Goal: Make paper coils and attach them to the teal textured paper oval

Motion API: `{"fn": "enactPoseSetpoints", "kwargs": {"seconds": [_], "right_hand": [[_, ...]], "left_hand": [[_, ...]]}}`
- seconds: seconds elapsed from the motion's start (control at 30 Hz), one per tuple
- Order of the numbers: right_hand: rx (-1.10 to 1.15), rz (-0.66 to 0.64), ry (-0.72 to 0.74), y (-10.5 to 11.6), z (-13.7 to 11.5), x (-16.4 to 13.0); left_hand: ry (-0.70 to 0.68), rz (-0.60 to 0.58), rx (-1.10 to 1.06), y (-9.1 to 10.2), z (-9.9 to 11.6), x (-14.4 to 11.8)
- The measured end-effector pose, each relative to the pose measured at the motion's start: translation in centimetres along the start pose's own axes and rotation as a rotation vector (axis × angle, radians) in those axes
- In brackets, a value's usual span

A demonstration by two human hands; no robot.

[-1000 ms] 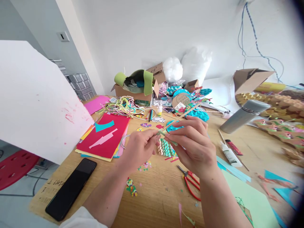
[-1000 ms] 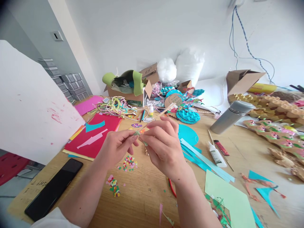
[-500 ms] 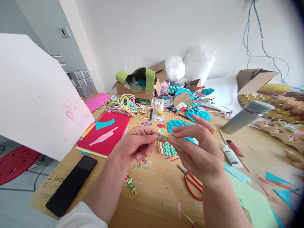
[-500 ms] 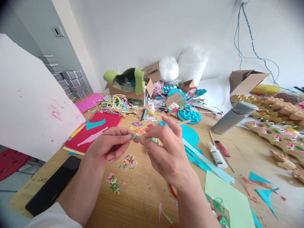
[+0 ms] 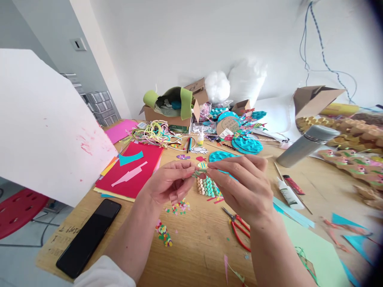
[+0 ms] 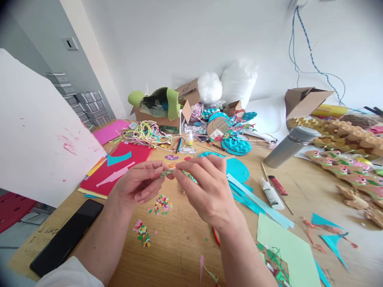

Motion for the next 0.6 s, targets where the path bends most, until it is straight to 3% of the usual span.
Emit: {"fn": "enactPoseSetpoints", "kwargs": {"seconds": [0.17, 0.23, 0.33, 0.43, 0.6], "right_hand": [[-0.003, -0.06, -0.038, -0.7, 0.4, -0.1], [-0.004, -0.087, -0.051, -0.9, 0.5, 0.0], [0.026, -0.101, -0.069, -1.3, 0.7, 0.0], [0.061, -0.084, -0.095, -1.6, 1.0, 0.0], [0.084, -0.067, -0.141, -2.1, 1.4, -0.1]], "left_hand": [[-0.041, 0.135, 0.232, 0.7, 0.1, 0.1], [-0.119, 0.279, 0.507, 1.1, 0.6, 0.0], [-0.401, 0.505, 1.05, 0.6, 1.9, -0.7], [-0.612, 0.493, 1.463, -1.1, 1.9, -1.0], [-0.627, 0.474, 1.688, -1.8, 1.5, -0.6]]}}
Point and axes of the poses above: each hand's wrist, its own x-axis towards the middle knuckle, its own y-axis out of the back of the hand, z = x × y, the point moved 5 cm from there along x, towards the middle knuckle, and after that the axes turned 2 degrees about -z, right-handed, at the moved point
